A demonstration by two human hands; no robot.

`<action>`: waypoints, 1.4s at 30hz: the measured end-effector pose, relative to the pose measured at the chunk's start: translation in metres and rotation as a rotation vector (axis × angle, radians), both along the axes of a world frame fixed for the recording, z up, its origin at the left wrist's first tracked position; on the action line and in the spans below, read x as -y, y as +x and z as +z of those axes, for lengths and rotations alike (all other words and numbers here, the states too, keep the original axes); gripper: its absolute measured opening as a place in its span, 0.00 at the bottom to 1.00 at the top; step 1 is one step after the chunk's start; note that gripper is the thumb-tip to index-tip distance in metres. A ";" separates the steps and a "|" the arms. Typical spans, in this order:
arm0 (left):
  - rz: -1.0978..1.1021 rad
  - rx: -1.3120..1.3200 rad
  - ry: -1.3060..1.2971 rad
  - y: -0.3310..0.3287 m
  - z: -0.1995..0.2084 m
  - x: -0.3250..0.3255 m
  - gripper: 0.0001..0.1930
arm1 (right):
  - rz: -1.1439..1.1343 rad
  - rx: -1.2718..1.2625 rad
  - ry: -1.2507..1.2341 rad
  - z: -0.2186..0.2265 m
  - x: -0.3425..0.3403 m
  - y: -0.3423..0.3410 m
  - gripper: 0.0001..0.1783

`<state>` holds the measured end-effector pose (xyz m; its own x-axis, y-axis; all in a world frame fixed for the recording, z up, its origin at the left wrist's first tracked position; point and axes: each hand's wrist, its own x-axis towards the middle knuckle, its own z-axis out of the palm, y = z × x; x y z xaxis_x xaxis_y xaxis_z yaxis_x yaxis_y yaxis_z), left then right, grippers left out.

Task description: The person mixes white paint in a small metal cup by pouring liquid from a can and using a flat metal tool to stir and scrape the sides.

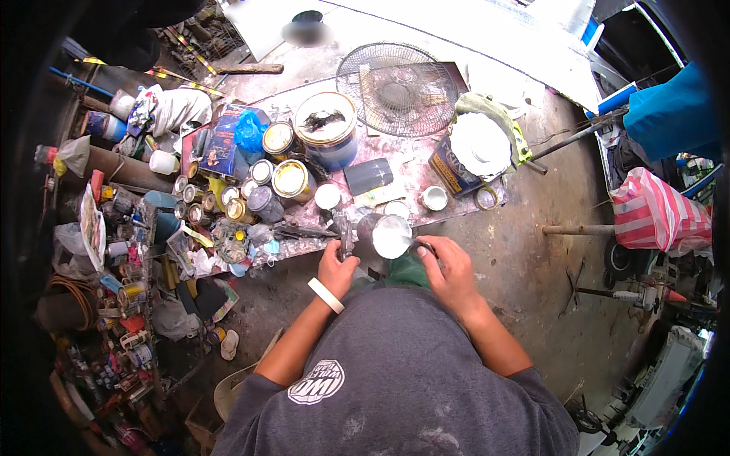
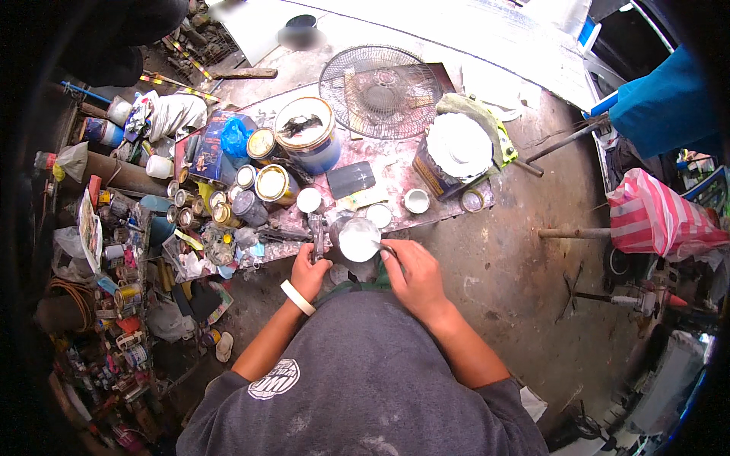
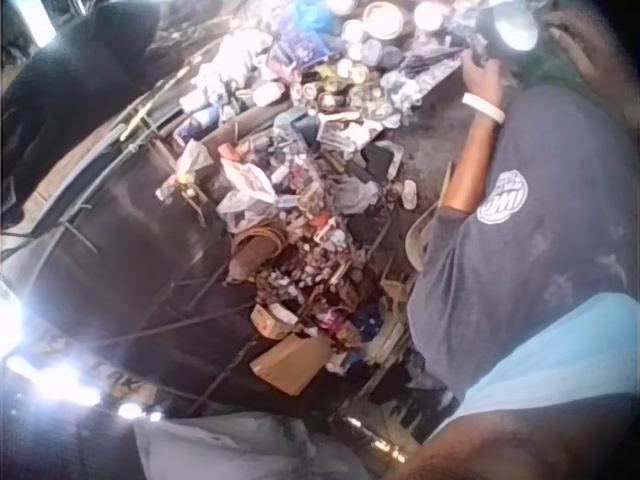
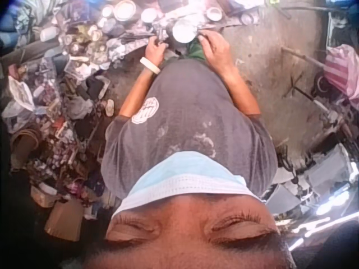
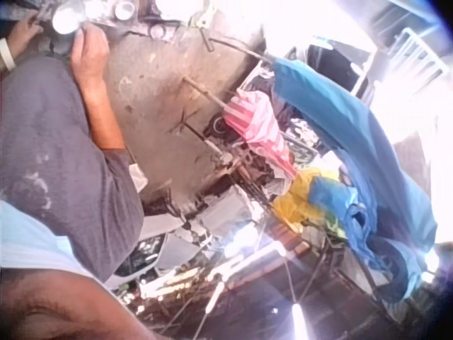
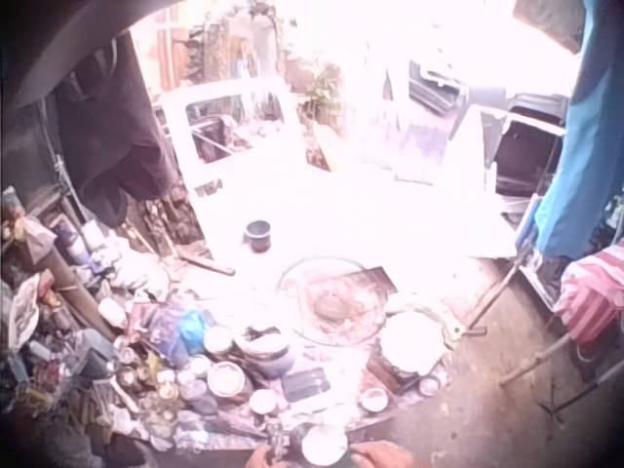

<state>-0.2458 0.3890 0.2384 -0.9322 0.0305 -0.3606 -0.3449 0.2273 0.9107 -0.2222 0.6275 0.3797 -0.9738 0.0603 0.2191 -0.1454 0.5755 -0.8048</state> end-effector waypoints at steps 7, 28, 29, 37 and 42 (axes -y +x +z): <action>-0.031 0.074 0.010 0.005 -0.006 0.020 0.16 | 0.217 -0.062 0.144 0.025 0.003 0.001 0.12; -0.103 0.254 0.382 0.015 -0.013 0.031 0.16 | 0.429 -0.145 0.331 0.045 0.026 -0.020 0.11; -0.107 0.261 0.374 0.015 -0.012 0.030 0.16 | 0.469 -0.119 0.325 0.046 0.024 -0.019 0.11; -0.177 0.257 0.310 0.013 -0.012 0.025 0.16 | 0.414 -0.126 0.338 0.046 0.022 -0.018 0.10; -0.232 0.290 0.324 0.010 -0.008 0.022 0.17 | 0.354 -0.132 0.410 0.049 0.015 -0.023 0.09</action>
<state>-0.2355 0.3666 0.2307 -0.7501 0.3791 -0.5419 -0.5684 0.0495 0.8213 -0.2456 0.6122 0.4287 -0.8821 -0.3812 0.2768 -0.4708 0.7356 -0.4871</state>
